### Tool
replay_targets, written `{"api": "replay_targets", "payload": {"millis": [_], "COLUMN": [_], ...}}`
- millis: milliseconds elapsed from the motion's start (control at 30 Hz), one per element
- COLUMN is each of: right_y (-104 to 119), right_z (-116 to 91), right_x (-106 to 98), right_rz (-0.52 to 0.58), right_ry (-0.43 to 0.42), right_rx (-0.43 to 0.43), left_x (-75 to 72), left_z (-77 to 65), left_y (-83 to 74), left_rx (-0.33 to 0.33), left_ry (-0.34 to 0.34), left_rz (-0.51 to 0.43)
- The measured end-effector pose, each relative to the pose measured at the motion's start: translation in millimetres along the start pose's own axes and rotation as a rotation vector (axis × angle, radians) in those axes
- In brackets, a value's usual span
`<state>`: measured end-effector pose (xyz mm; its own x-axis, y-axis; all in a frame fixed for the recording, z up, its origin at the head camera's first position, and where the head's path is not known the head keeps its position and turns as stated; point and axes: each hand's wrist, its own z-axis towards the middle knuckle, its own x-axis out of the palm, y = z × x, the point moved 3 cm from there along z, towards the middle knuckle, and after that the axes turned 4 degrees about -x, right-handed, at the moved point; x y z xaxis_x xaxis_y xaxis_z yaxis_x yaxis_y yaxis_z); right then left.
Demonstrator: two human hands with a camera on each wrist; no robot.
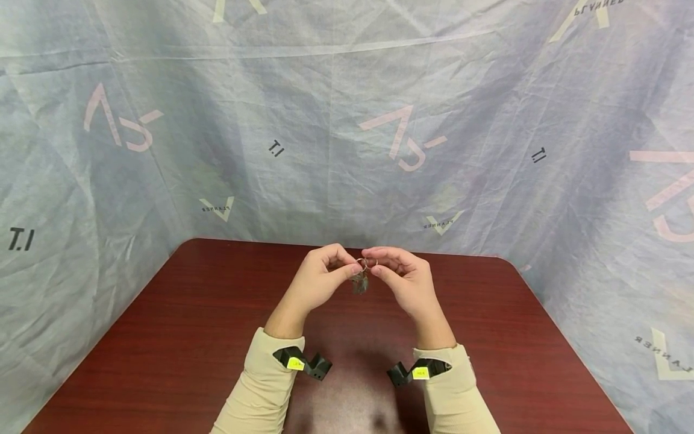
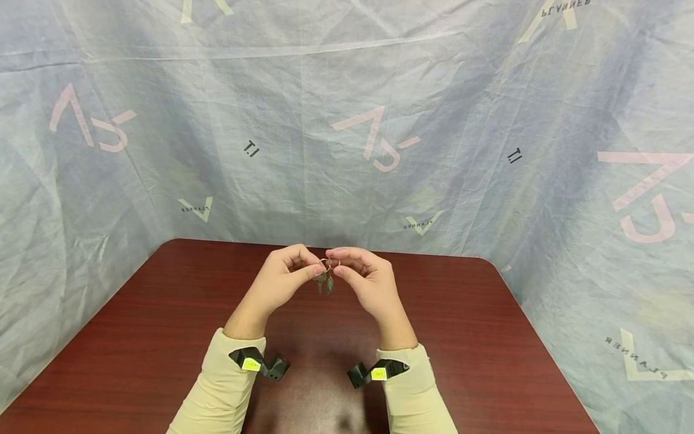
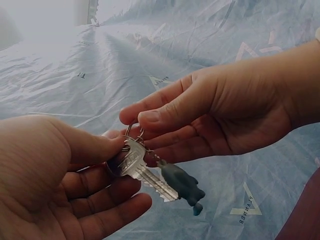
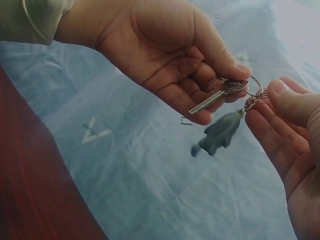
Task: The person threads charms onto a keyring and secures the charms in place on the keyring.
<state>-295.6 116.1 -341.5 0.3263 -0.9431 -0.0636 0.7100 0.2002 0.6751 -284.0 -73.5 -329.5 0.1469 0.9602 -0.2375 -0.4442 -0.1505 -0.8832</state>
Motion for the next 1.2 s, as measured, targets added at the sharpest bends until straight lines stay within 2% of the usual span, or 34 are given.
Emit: {"api": "replay_targets", "payload": {"millis": [367,600,833,1200], "right_y": [0.9,3.9,3.0,-2.6], "right_z": [0.3,0.8,0.6,1.0], "right_x": [0.7,2.9,3.0,1.4], "right_rz": [-0.048,-0.047,-0.064,-0.068], "right_ry": [-0.003,-0.002,0.007,0.035], "right_rx": [-0.037,-0.044,-0.037,-0.012], "left_x": [0.3,1.3,-1.0,-4.5], "left_z": [-0.1,-0.8,-1.3,0.1], "left_y": [0.9,1.0,0.6,2.0], "left_rx": [0.004,0.003,0.005,-0.019], "left_ry": [0.009,0.046,0.017,0.004], "left_rz": [-0.004,0.011,0.025,-0.005]}}
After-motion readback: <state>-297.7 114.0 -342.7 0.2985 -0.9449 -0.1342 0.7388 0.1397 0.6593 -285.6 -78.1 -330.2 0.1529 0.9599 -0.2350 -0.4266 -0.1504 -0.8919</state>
